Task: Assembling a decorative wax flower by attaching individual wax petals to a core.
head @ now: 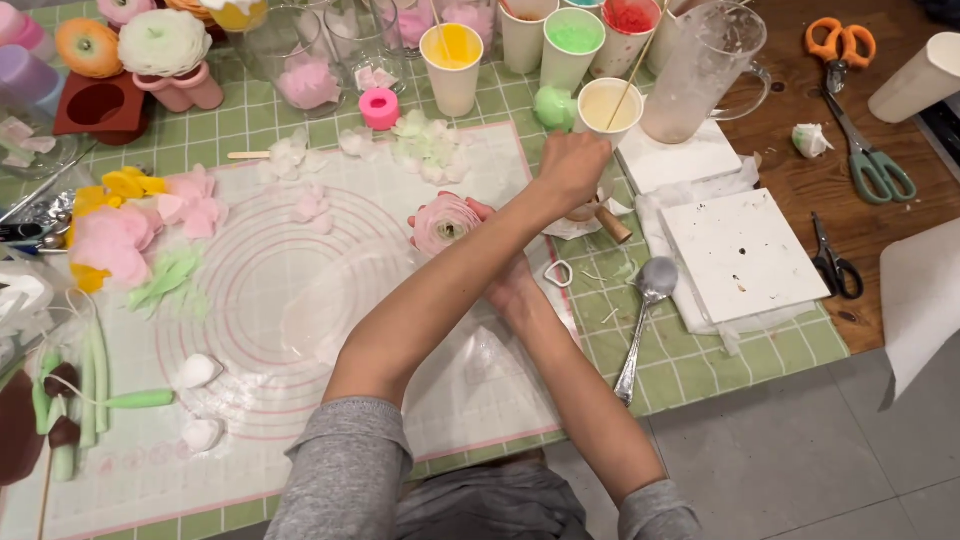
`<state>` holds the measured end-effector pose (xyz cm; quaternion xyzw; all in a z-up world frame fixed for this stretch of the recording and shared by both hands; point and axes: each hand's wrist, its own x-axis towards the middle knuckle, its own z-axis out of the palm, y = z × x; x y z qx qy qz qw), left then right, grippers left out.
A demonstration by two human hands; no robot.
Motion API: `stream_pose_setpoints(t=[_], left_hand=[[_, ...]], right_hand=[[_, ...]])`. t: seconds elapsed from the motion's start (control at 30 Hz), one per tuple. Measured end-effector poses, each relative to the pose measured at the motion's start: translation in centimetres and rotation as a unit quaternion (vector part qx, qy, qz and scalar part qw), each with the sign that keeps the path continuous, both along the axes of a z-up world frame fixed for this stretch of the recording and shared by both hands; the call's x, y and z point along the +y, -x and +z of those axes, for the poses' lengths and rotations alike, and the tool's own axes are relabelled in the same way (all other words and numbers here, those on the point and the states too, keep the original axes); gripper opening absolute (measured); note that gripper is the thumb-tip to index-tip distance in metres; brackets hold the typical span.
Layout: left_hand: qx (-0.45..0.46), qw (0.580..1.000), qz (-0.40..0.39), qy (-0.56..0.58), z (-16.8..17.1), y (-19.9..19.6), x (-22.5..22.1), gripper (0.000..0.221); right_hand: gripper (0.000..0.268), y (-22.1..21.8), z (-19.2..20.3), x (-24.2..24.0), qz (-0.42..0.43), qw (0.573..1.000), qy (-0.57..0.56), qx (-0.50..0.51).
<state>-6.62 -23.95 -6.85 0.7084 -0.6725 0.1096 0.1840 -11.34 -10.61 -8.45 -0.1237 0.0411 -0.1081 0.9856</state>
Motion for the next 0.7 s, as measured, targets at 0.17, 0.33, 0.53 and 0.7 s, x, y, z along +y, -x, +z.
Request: stream_pose_setpoints(t=[0.17,0.33,0.53,0.7], left_hand=[[-0.011,1.000,-0.019,-0.001,-0.4,0.2,-0.9,0.014],[-0.037,0.999,-0.030,-0.001,-1.0,-0.1,-2.0,0.013],[-0.075,0.994,-0.017,-0.075,-0.9,-0.2,-2.1,0.011],[0.026,0.997,-0.026,-0.071,1.2,-1.4,-1.0,0.019]], right_hand=[[0.045,0.3,0.3,-0.4,-0.005,1.000,-0.004,-0.020],[0.048,0.4,0.0,-0.5,-0.022,0.999,-0.008,-0.022],[0.048,0.4,-3.3,-1.5,-0.029,0.997,-0.046,-0.046],[0.033,-0.4,-7.7,-3.5,-0.054,0.996,-0.017,-0.071]])
